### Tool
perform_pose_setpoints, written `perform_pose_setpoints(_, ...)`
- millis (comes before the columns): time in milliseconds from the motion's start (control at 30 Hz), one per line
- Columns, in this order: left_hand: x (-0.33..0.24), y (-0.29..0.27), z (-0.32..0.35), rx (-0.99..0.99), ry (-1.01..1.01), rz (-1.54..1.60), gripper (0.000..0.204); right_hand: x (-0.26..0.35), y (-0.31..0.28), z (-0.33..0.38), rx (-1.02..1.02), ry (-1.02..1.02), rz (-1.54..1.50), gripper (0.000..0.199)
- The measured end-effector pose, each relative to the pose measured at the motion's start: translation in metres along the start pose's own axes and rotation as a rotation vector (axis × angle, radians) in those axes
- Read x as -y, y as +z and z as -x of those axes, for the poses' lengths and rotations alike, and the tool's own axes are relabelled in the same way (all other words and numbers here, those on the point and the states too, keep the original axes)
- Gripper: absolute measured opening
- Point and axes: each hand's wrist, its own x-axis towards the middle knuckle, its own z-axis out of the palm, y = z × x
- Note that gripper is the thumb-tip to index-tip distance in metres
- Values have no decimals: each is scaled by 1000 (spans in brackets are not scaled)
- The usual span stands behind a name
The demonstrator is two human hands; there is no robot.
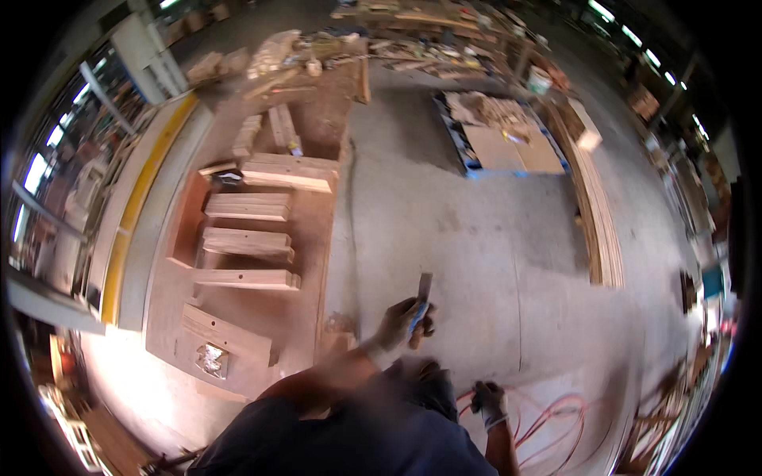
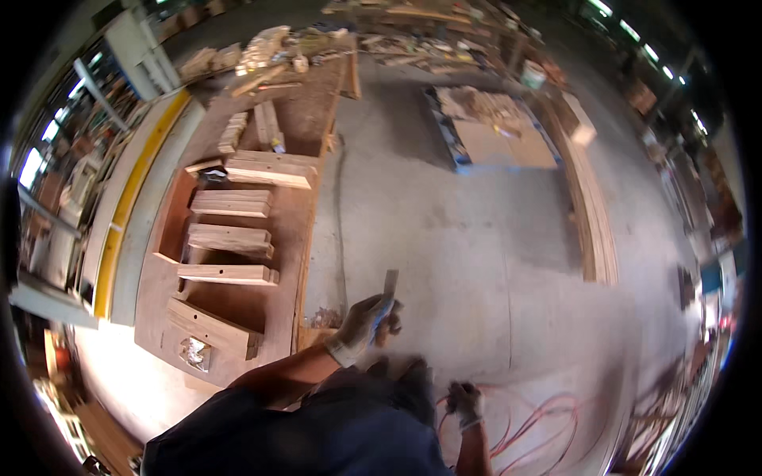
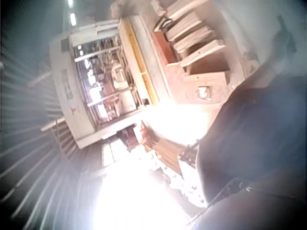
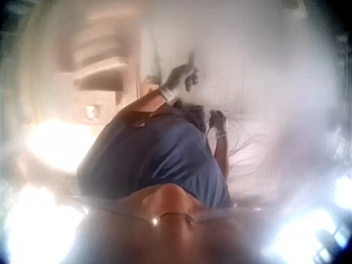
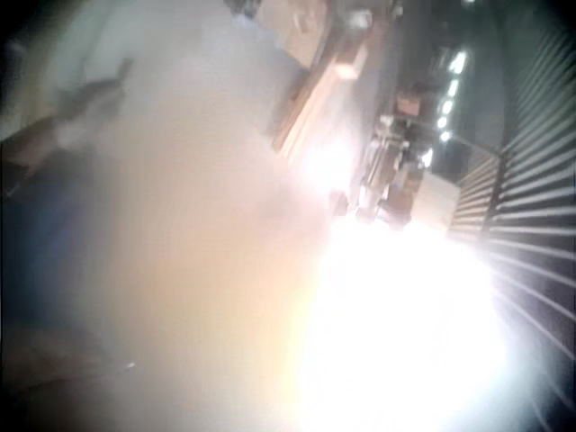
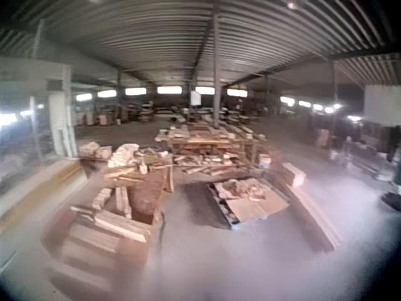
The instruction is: The person walks through a workshop and uses a utility knife to scrape a white substance from a small wooden block. They then move to another table, pick up a small wooden piece, and apply a substance from a container using a brush. Finally, they walk to a third table and pick up two long wooden planks.
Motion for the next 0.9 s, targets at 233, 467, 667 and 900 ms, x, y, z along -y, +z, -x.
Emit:
perform_pose_setpoints(233, 23, -84, -66, -349, 164, -401, 38, -104, -175, -165, -153, 547, 256, 38)
perform_pose_setpoints(467, 11, -32, -150, -471, 117, -361, 38, 65, -120, -342, 105, 491, 531, 35)
perform_pose_setpoints(667, -47, -9, -225, -518, 272, -123, 24, 316, 0, -553, 238, -170, 547, 16)
perform_pose_setpoints(900, -97, -57, -342, -445, 226, 425, 19, 489, 162, -567, 411, -320, 689, 12)
